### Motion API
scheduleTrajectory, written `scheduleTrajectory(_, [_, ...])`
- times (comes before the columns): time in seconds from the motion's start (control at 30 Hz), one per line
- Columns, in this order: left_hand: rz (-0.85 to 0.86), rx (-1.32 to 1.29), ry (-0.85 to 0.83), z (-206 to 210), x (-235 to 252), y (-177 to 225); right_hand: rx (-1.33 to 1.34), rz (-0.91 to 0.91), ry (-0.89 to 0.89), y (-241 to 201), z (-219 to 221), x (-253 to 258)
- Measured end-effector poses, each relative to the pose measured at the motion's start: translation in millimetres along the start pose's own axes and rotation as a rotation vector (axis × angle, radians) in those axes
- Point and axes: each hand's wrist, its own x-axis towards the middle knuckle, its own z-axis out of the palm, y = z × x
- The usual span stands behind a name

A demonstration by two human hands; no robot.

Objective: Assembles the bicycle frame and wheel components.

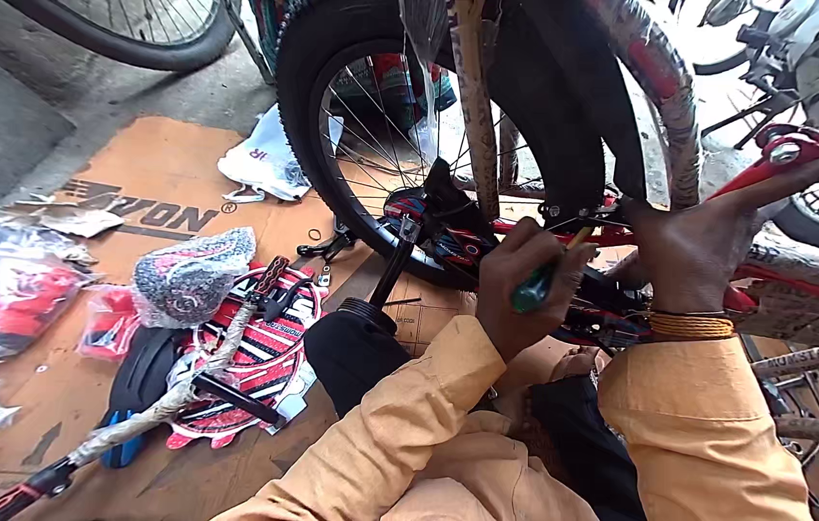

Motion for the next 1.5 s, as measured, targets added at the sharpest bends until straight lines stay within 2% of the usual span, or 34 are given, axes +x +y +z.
scheduleTrajectory(0.27, [-0.036,-0.06,0.026,14.7,-5.8,-6.5,-0.005,-0.017,-0.006,0.0,1.3,2.1])
scheduleTrajectory(0.37, [-0.002,-0.115,0.016,15.7,-2.2,-12.5,-0.011,-0.006,-0.012,-0.7,0.9,4.0])
scheduleTrajectory(0.5, [0.03,0.187,-0.212,27.5,-20.5,5.7,-0.013,0.014,-0.03,-2.0,0.1,5.1])
scheduleTrajectory(0.57, [0.016,0.296,-0.248,40.9,-28.3,12.9,0.005,0.007,-0.032,-1.1,-0.1,3.4])
scheduleTrajectory(0.63, [-0.003,0.294,-0.195,44.5,-22.6,14.6,0.01,0.008,-0.006,1.0,1.4,2.4])
scheduleTrajectory(0.83, [-0.172,0.107,-0.105,15.9,19.6,10.1,0.019,0.009,-0.016,-1.4,-3.6,0.2])
scheduleTrajectory(1.07, [-0.295,-0.135,-0.039,8.2,36.2,-0.7,0.017,0.027,-0.014,-1.7,-3.1,3.1])
scheduleTrajectory(1.2, [-0.28,-0.182,0.035,14.5,30.6,0.1,0.04,0.024,-0.025,-0.6,-1.4,3.0])
scheduleTrajectory(1.4, [-0.105,0.056,0.012,35.7,-9.4,6.8,0.04,0.002,-0.02,2.2,0.0,5.3])
scheduleTrajectory(1.5, [-0.076,0.087,0.017,41.1,-18.4,5.4,0.037,0.011,-0.02,1.3,-1.4,3.5])
